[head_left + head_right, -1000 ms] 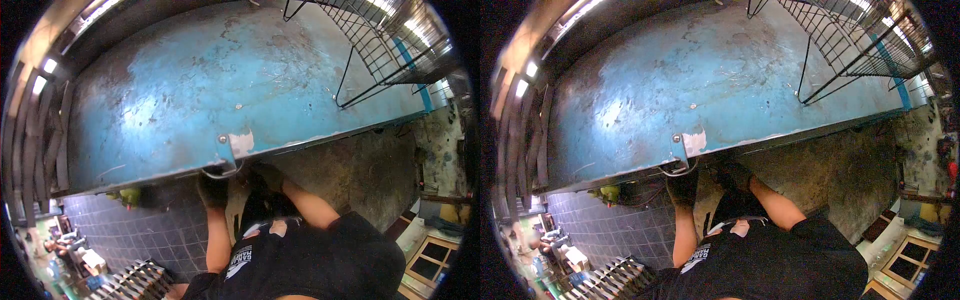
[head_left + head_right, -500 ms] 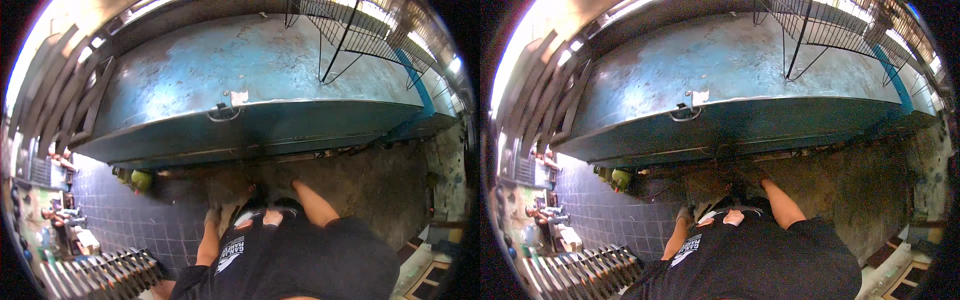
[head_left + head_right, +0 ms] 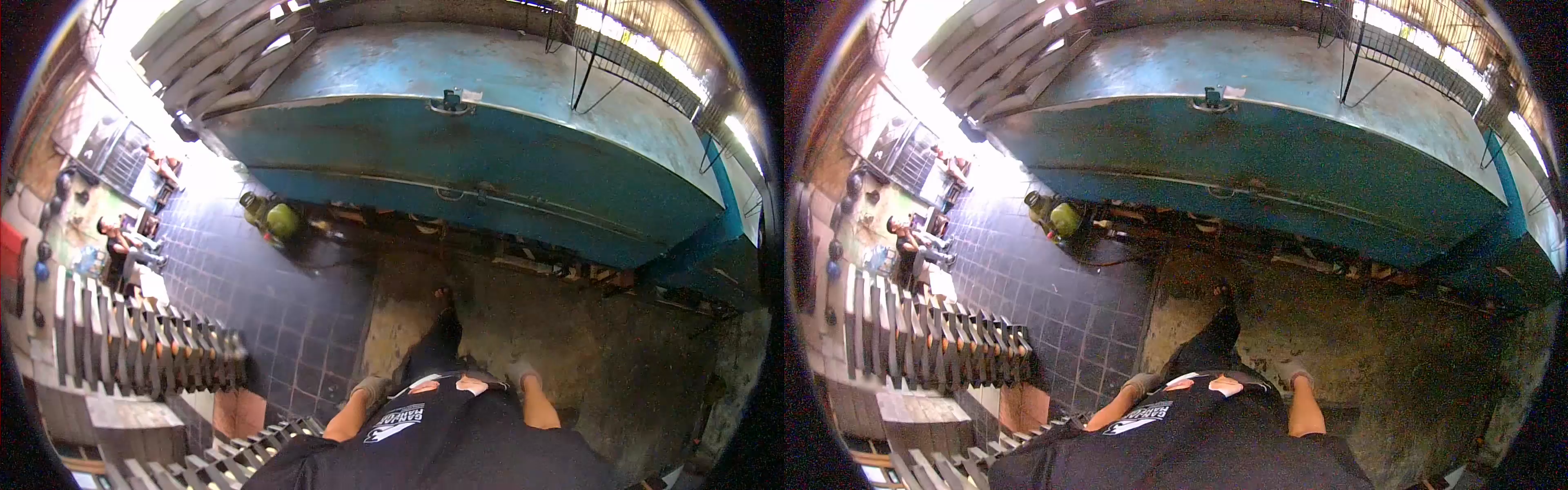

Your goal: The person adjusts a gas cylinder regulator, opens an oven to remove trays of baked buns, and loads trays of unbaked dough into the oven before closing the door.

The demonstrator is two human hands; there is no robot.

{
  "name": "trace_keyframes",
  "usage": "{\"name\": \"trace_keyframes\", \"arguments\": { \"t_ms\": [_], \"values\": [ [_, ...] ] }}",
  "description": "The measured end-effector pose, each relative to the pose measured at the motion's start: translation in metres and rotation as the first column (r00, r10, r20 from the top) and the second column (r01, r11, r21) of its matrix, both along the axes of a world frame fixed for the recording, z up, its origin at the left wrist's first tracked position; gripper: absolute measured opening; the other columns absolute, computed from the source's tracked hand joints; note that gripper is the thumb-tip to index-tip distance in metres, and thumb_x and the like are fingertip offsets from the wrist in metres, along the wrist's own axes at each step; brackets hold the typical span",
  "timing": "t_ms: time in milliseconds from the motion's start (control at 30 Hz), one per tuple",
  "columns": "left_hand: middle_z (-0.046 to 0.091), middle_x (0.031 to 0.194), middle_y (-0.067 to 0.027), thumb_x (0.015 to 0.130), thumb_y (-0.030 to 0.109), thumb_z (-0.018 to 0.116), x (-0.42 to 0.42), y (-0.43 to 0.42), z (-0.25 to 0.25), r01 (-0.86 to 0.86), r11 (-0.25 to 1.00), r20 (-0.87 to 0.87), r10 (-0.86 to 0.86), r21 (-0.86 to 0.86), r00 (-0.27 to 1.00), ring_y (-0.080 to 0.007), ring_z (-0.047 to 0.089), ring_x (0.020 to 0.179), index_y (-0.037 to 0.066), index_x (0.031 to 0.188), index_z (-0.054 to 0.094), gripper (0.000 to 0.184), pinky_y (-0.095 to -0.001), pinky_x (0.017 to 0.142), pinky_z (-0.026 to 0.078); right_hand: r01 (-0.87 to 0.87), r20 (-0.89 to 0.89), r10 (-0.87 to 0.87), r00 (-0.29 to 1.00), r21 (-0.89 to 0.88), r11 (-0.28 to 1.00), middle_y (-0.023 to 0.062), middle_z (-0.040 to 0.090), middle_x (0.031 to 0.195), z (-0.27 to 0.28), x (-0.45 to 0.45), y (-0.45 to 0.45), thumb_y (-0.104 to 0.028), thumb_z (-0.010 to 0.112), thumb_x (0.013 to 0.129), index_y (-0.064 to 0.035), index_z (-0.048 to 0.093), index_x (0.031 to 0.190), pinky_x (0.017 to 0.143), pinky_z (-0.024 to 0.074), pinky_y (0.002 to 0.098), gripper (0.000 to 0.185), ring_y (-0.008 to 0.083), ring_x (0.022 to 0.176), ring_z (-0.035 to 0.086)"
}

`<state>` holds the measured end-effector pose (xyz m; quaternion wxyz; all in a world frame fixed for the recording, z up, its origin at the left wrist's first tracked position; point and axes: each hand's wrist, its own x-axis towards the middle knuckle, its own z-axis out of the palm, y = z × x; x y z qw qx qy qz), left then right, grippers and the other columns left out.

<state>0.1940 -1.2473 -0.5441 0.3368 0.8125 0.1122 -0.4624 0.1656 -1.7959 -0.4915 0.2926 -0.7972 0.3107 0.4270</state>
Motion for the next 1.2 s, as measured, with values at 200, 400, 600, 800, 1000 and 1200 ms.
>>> {"name": "trace_keyframes", "arguments": {
  "t_ms": [200,400,600,800,1000,1200],
  "values": [
    [0.089,0.129,-0.0159,0.111,0.048,0.070,-0.022,0.023,0.009,0.587,0.788,-0.035,-0.591,0.186,0.806,-0.0345,0.085,0.116,0.003,0.135,0.085,0.054,-0.0503,0.098,0.063,0.195,-0.010,-0.195,0.981,0.002,0.981,0.0228,0.074,0.163,0.001,-0.124,0.038,-0.067,0.078,0.099,-0.0045,0.079,0.153,0.121,0.0571,0.0544,0.082,0.0443,0.151,0.070],
    [0.086,0.128,-0.0261,0.102,0.056,0.074,0.011,0.012,0.096,0.057,0.986,0.222,-0.092,0.159,0.971,-0.0364,0.082,0.118,-0.002,0.142,0.082,0.071,-0.0483,0.105,0.062,0.374,0.126,-0.367,0.922,-0.037,0.927,0.0183,0.076,0.163,0.006,-0.210,0.076,-0.064,0.073,0.104,-0.0104,0.079,0.155,0.120,0.0573,0.0510,0.074,0.0428,0.151,0.070],
    [0.084,0.140,-0.0251,0.107,0.047,0.068,-0.003,0.046,0.261,0.123,0.992,0.572,-0.110,0.016,0.813,-0.0398,0.079,0.134,0.000,0.153,0.075,0.067,-0.0492,0.118,0.058,-0.096,0.047,0.096,0.994,-0.016,0.995,0.0113,0.071,0.171,-0.035,-0.275,0.090,-0.055,0.057,0.117,-0.0143,0.073,0.162,0.120,0.0566,0.0522,0.062,0.0382,0.151,0.069],
    [0.075,0.156,-0.0269,0.106,0.042,0.070,-0.180,0.159,0.430,-0.140,0.987,0.779,0.026,0.079,0.626,-0.0414,0.073,0.145,0.003,0.161,0.070,0.067,-0.0508,0.126,0.055,0.043,0.249,-0.065,0.966,0.094,0.995,0.0246,0.073,0.164,0.015,-0.304,0.181,-0.037,0.065,0.110,0.0020,0.069,0.161,0.116,0.0544,0.0525,0.064,0.0493,0.145,0.069],
    [0.074,0.156,-0.0247,0.106,0.034,0.075,-0.429,0.253,0.557,-0.391,0.916,0.907,0.083,0.094,0.414,-0.0414,0.072,0.146,0.004,0.159,0.071,0.061,-0.0496,0.125,0.056,-0.401,0.161,0.392,0.906,0.025,0.916,0.0199,0.064,0.174,-0.093,-0.379,0.260,-0.046,0.067,0.117,-0.0071,0.064,0.169,0.127,0.0494,0.0504,0.065,0.0425,0.158,0.060],
    [0.076,0.154,-0.0281,0.093,0.023,0.087,-0.620,0.282,0.666,-0.565,0.812,0.967,0.008,0.143,0.256,-0.0439,0.071,0.145,-0.001,0.150,0.077,0.062,-0.0510,0.127,0.053,-0.627,-0.022,0.628,0.778,-0.108,0.772,0.0201,0.053,0.185,-0.062,-0.405,0.330,-0.049,0.062,0.120,-0.0125,0.060,0.175,0.129,0.0506,0.0512,0.066,0.0432,0.166,0.055]
  ]
}}
